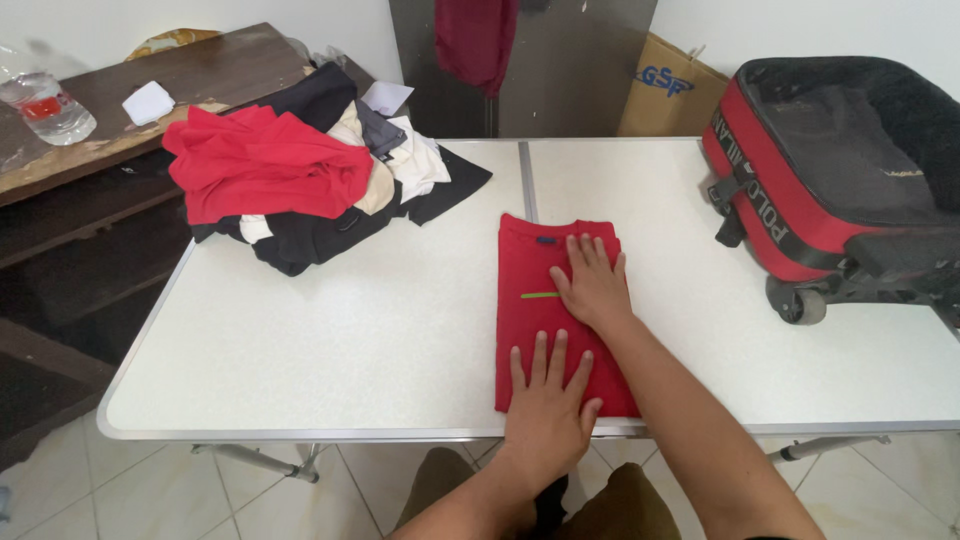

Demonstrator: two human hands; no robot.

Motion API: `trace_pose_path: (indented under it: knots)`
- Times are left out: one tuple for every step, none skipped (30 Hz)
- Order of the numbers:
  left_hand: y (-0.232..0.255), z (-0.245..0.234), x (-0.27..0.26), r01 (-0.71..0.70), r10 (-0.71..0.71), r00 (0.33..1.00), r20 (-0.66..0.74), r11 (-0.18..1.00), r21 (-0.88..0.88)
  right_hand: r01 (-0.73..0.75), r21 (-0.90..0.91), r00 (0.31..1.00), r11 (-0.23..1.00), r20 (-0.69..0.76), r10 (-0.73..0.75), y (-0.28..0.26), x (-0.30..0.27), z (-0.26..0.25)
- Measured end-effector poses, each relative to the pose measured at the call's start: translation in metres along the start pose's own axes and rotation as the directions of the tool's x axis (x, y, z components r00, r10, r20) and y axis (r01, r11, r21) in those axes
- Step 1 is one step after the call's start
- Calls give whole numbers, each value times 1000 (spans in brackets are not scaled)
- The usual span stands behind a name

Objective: The person folds a red shirt on a table and places it into a suitcase.

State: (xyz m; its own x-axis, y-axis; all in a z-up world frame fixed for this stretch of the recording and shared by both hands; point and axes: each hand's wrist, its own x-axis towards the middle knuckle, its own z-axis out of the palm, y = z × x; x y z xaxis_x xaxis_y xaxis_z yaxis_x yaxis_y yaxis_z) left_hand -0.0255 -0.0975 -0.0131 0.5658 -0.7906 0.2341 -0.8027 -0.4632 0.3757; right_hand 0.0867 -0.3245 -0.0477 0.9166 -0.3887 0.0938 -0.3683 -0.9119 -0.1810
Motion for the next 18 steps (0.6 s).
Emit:
trace_pose_path:
  knots:
    - [2,1,-1,-10,10,1000,-12,1000,3,25,-30,1000,999,13,-25,8,5,-2]
    - [4,0,-2,-21,21,999,-24,1000,7,51,-59,998,997,26,-49,22,13,-10]
    - [2,-5,2,-27,28,998,-56,1000,16,91,-94,996,991,28,-89,31,23,-21]
    - [2,-9,2,-20,20,999,-38,1000,2,25,-106,1000,994,-13,-26,39,25,-30]
    - [3,-11,-1,-18,18,1000,-19,1000,-11,-48,-113,998,992,-56,41,49,23,-39]
    - [3,-13,-2,-16,16,1000,1,1000,-25,-120,-117,989,986,-100,109,51,21,-45]
    - [3,-13,-3,-19,19,1000,-5,1000,-24,-81,-165,985,983,-164,54,46,17,-46]
    - [3,-12,-4,-22,22,1000,-11,999,-23,-45,-215,974,976,-224,-4,36,13,-45]
    - [3,-12,-2,-29,29,999,-22,999,-20,-15,-267,956,964,-287,-65,25,11,-47]
    - [3,-11,0,-31,31,999,-20,999,-12,163,-207,956,965,-206,-206,11,5,-46]
    - [2,-10,-1,-30,30,999,-12,1000,-3,334,-126,928,934,-132,-349,-7,-4,-40]
    - [1,-9,-1,-28,28,1000,-4,1000,6,455,-48,891,889,22,-454,-24,-9,-33]
    - [1,-9,0,-27,27,1000,16,1000,2,558,50,814,829,161,-558,-35,-10,-29]
    - [1,-9,2,-25,25,999,37,1000,-2,556,57,815,829,158,-558,-36,-3,-31]
    - [2,-8,2,-20,20,998,55,1000,-8,557,63,814,828,159,-559,-34,8,-32]
    - [3,-9,0,-25,26,998,65,1000,-13,558,68,812,827,159,-561,-31,16,-33]
    - [2,-12,0,-37,38,997,65,999,-20,531,-12,843,847,115,-526,-26,24,-36]
    - [1,-15,1,-48,49,997,64,999,-25,497,-91,868,863,66,-493,-22,32,-38]
